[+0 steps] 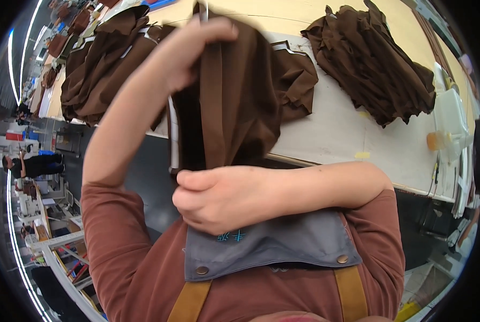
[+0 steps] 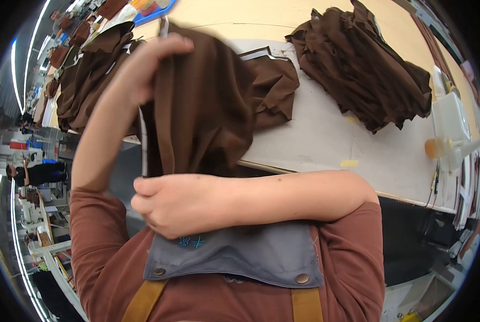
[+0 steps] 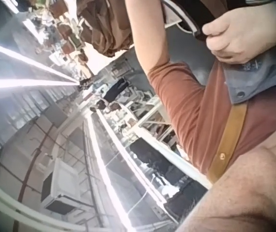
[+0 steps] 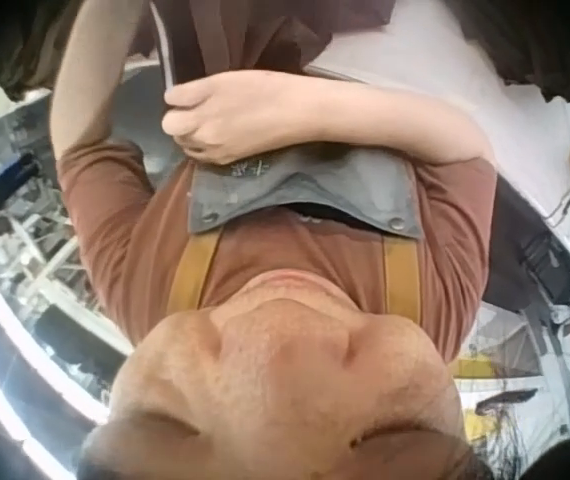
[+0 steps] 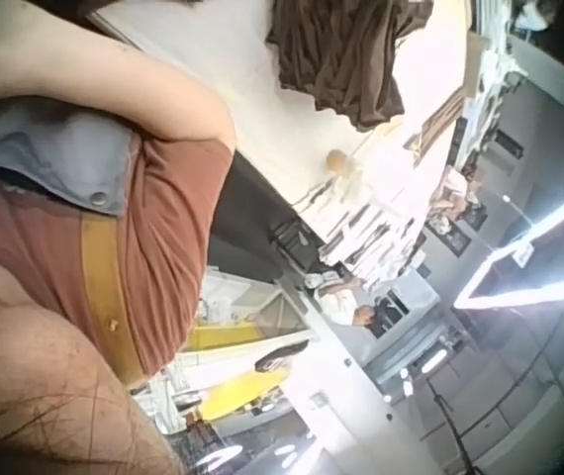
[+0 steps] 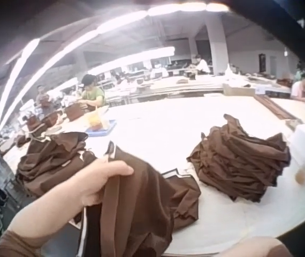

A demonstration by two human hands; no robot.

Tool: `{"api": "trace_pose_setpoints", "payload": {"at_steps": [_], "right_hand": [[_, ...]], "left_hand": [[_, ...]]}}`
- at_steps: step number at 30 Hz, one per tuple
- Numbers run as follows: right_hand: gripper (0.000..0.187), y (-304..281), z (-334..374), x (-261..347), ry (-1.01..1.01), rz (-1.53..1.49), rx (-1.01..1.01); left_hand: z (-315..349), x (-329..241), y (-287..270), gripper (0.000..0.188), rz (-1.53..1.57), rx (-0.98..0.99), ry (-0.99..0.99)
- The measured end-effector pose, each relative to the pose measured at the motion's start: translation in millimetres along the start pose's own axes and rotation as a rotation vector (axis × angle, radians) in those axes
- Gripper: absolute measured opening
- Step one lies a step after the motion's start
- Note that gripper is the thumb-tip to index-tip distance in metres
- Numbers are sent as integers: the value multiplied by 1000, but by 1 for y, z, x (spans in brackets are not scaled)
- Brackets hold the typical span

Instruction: Inspecting, folding, and sorting brown fabric bag components at a workshop table.

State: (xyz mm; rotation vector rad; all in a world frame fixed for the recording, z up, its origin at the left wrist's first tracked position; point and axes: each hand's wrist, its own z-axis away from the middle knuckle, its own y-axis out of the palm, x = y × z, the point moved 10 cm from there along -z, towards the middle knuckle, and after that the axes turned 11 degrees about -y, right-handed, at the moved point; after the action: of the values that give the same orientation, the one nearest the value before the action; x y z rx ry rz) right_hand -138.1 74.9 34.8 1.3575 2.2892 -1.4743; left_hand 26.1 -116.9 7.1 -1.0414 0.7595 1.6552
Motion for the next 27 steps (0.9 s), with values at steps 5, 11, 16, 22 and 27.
{"api": "trace_pose_setpoints", "payload": {"at_steps": [5,11,16,22,27], "right_hand": [[18,-4,8,-15,56,234,4],[33,-98,67,-75,385,331,-136],[34,-98,116,-161,586,-325,-130],[57,-25,151,-159,972,-1120,-164],[61,-31,159,-137,820,-1152,-92]], "left_hand": [[50,-85,56,32,-123,410,269],[46,-21,60,52,-916,385,340],[75,7,91,50,-1010,685,170],[84,-14,82,45,-947,633,387],[85,-19,56,42,-843,507,335]]}}
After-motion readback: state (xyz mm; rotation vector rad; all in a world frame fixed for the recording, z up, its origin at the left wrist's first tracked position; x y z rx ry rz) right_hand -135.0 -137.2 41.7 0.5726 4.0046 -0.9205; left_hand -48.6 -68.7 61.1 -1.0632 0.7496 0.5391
